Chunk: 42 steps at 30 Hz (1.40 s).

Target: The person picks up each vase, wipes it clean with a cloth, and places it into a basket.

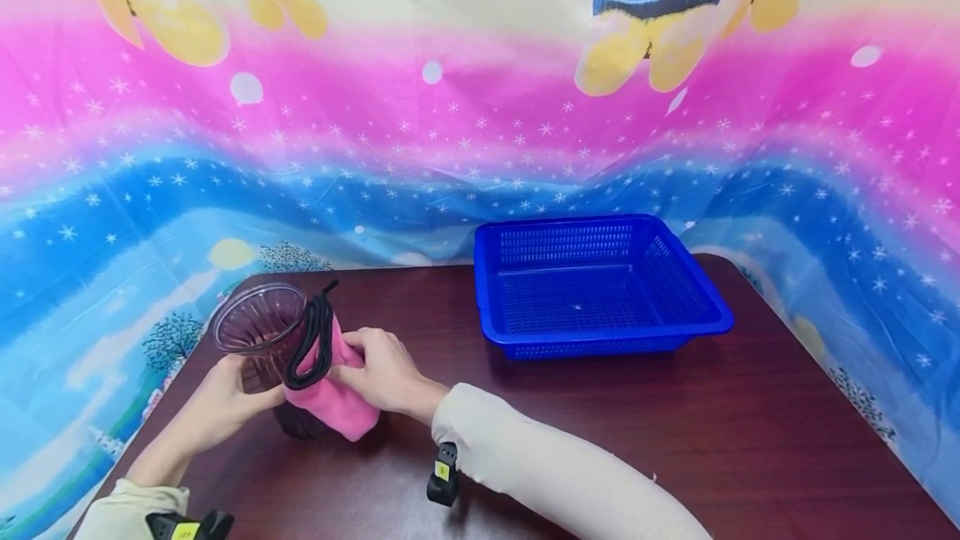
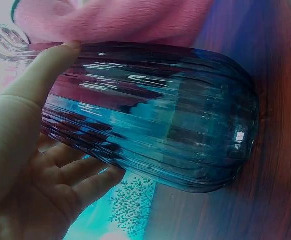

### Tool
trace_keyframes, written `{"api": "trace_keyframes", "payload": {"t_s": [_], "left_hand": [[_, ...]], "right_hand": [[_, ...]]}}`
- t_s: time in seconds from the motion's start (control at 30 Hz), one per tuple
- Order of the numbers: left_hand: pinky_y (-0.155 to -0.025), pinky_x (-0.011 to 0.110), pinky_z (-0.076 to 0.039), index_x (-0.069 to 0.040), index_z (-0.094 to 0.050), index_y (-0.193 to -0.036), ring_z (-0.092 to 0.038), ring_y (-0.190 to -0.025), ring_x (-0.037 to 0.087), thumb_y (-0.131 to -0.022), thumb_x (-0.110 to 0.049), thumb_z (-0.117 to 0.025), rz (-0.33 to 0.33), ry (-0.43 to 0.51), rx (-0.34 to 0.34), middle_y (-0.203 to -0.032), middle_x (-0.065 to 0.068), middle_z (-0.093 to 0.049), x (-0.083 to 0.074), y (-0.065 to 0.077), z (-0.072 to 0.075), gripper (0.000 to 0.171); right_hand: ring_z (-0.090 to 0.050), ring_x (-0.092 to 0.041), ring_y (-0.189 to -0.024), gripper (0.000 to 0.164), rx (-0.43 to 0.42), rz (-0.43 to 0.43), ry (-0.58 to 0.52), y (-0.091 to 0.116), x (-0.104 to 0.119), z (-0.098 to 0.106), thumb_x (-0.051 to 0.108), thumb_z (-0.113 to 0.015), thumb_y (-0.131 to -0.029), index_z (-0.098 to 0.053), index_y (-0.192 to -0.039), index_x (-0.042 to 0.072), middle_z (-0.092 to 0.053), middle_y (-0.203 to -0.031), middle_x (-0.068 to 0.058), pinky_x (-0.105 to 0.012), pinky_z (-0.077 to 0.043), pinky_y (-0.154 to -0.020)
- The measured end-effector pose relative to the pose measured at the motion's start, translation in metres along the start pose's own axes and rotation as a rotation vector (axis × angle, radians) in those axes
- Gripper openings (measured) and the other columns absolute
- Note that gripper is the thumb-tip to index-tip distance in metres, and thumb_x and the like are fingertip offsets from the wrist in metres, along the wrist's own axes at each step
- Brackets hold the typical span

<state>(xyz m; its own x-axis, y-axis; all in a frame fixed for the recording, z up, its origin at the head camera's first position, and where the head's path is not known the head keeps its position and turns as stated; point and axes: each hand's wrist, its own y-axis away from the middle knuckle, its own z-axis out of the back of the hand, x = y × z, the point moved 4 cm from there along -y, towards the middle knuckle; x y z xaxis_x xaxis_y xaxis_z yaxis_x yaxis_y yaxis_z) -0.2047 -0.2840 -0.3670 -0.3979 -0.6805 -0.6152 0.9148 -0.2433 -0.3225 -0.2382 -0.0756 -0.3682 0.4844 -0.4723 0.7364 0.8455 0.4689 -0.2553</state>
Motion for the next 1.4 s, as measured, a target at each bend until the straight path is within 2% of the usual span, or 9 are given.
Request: {"api": "trace_keyframes", "payload": {"t_s": [0.1, 0.53, 0.8, 1.2, 1.3, 1.4], "left_hand": [[-0.08, 0.006, -0.045, -0.009, -0.052, -0.132, -0.054, -0.097, -0.016, -0.077, -0.011, -0.08, -0.011, 0.009, -0.005, -0.11, -0.039, -0.052, 0.0, 0.0, 0.0, 0.062], [-0.081, 0.005, -0.043, -0.01, -0.051, -0.133, -0.051, -0.099, -0.018, -0.074, -0.012, -0.082, -0.029, -0.012, -0.018, -0.112, -0.038, -0.05, -0.002, -0.001, 0.001, 0.066], [-0.08, 0.007, -0.045, -0.012, -0.051, -0.133, -0.052, -0.098, -0.017, -0.076, -0.014, -0.082, -0.011, -0.02, -0.008, -0.112, -0.038, -0.05, -0.001, 0.0, 0.002, 0.066], [-0.081, 0.005, -0.044, -0.007, -0.049, -0.134, -0.051, -0.099, -0.018, -0.078, -0.012, -0.08, -0.009, 0.004, -0.003, -0.112, -0.04, -0.048, -0.001, 0.001, 0.001, 0.064], [-0.082, 0.003, -0.041, -0.006, -0.05, -0.134, -0.048, -0.101, -0.021, -0.077, -0.014, -0.08, -0.004, -0.014, -0.01, -0.117, -0.027, -0.056, -0.001, 0.001, 0.001, 0.065], [-0.084, 0.002, -0.037, -0.005, -0.05, -0.133, -0.042, -0.104, -0.024, -0.078, -0.017, -0.08, 0.011, -0.047, -0.013, -0.122, -0.001, -0.063, -0.001, 0.001, 0.001, 0.064]], "right_hand": [[-0.052, 0.001, -0.076, 0.016, 0.0, 0.007, -0.008, -0.002, 0.005, 0.004, 0.028, -0.071, -0.085, -0.072, -0.1, 0.023, -0.062, -0.084, 0.008, -0.011, -0.041, -0.064], [-0.05, 0.0, -0.072, 0.012, 0.001, 0.027, -0.027, -0.006, 0.017, 0.013, 0.027, -0.07, -0.086, -0.07, -0.096, 0.021, -0.058, -0.078, 0.007, -0.011, -0.04, -0.059], [-0.05, 0.001, -0.068, 0.012, -0.004, 0.009, -0.027, -0.006, 0.013, 0.008, 0.033, -0.071, -0.086, -0.07, -0.094, 0.023, -0.057, -0.074, 0.008, -0.011, -0.04, -0.057], [-0.047, 0.001, -0.065, 0.014, -0.007, 0.015, 0.015, -0.004, 0.006, 0.003, 0.033, -0.072, -0.085, -0.067, -0.083, 0.02, -0.053, -0.069, 0.008, -0.011, -0.036, -0.055], [-0.047, 0.0, -0.067, 0.015, -0.015, 0.016, 0.038, -0.003, 0.003, 0.002, 0.033, -0.072, -0.085, -0.066, -0.081, 0.02, -0.054, -0.072, 0.008, -0.011, -0.036, -0.057], [-0.046, -0.001, -0.066, 0.017, -0.011, 0.018, 0.049, -0.001, 0.001, 0.001, 0.032, -0.071, -0.086, -0.064, -0.077, 0.019, -0.053, -0.073, 0.007, -0.011, -0.035, -0.057]]}}
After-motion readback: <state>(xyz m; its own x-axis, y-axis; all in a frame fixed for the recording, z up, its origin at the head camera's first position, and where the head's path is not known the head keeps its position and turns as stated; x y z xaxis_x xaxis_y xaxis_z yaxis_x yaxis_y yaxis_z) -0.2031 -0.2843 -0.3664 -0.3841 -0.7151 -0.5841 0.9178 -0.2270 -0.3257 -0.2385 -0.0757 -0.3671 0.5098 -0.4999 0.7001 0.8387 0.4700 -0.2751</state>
